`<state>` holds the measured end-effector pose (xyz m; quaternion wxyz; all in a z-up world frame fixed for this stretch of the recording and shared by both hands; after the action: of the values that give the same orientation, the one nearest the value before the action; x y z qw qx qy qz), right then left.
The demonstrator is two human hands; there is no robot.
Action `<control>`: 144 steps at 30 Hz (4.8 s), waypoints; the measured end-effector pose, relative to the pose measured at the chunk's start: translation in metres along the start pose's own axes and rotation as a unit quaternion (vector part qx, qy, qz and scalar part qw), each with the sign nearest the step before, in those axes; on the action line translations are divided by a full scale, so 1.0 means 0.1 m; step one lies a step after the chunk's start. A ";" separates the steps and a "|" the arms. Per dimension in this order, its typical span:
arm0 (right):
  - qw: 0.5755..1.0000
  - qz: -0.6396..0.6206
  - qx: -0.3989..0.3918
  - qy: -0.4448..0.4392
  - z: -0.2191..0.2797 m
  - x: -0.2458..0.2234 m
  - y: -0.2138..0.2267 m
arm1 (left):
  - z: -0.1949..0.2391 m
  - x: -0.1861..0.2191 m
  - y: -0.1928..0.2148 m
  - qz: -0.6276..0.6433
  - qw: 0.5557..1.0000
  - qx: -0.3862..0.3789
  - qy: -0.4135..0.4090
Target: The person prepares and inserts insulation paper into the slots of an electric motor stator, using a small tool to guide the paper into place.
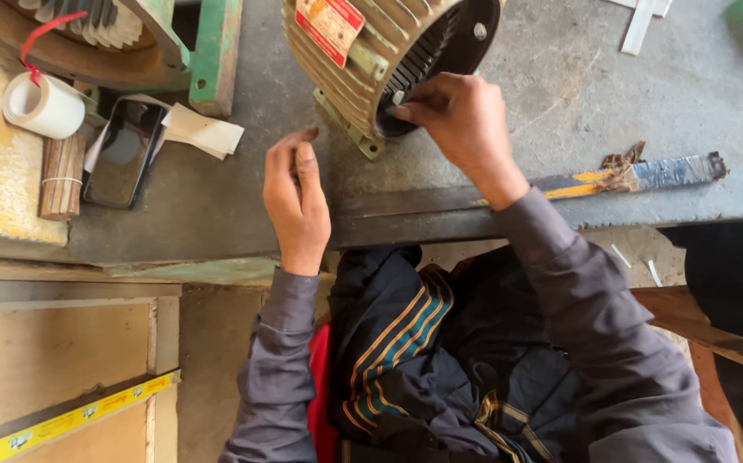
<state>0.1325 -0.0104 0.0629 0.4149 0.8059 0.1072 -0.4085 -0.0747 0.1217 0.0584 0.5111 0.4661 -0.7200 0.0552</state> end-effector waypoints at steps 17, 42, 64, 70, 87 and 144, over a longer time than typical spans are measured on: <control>0.992 0.033 0.092 -0.074 0.09 0.07 -0.20 | -0.02 0.00 -0.04 -0.005 0.999 -0.035 0.029; 0.973 0.165 0.089 0.135 1.11 -0.68 0.10 | -0.17 0.07 0.18 -0.255 0.963 -0.087 0.011; 0.981 0.159 0.076 0.081 1.13 -0.70 -0.09 | -0.68 -0.64 1.17 -0.421 0.892 -0.156 0.061; 0.986 0.010 0.140 0.091 1.20 -0.77 0.18 | -0.40 0.21 1.22 -0.061 0.998 0.010 0.021; 0.937 -0.330 0.037 -0.111 0.70 0.58 0.53 | -0.35 0.48 -1.52 0.187 0.969 -0.160 0.004; 0.970 0.117 0.211 0.026 1.10 -0.18 0.87 | -0.31 0.71 -1.47 0.033 0.985 -0.164 -0.034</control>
<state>0.1023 -0.1456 0.0913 0.2777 0.8926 -0.0654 -0.3492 0.0503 0.0129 0.0704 0.5538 0.3536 -0.7512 -0.0632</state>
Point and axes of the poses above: each hand's wrist, its own z-axis away from the middle knuckle, its own y-axis out of the back of the hand, x = y × z, the point moved 8 cm from there along -z, towards the middle knuckle, and after that the axes turned 11 degrees about -x, right-handed, at the moved point
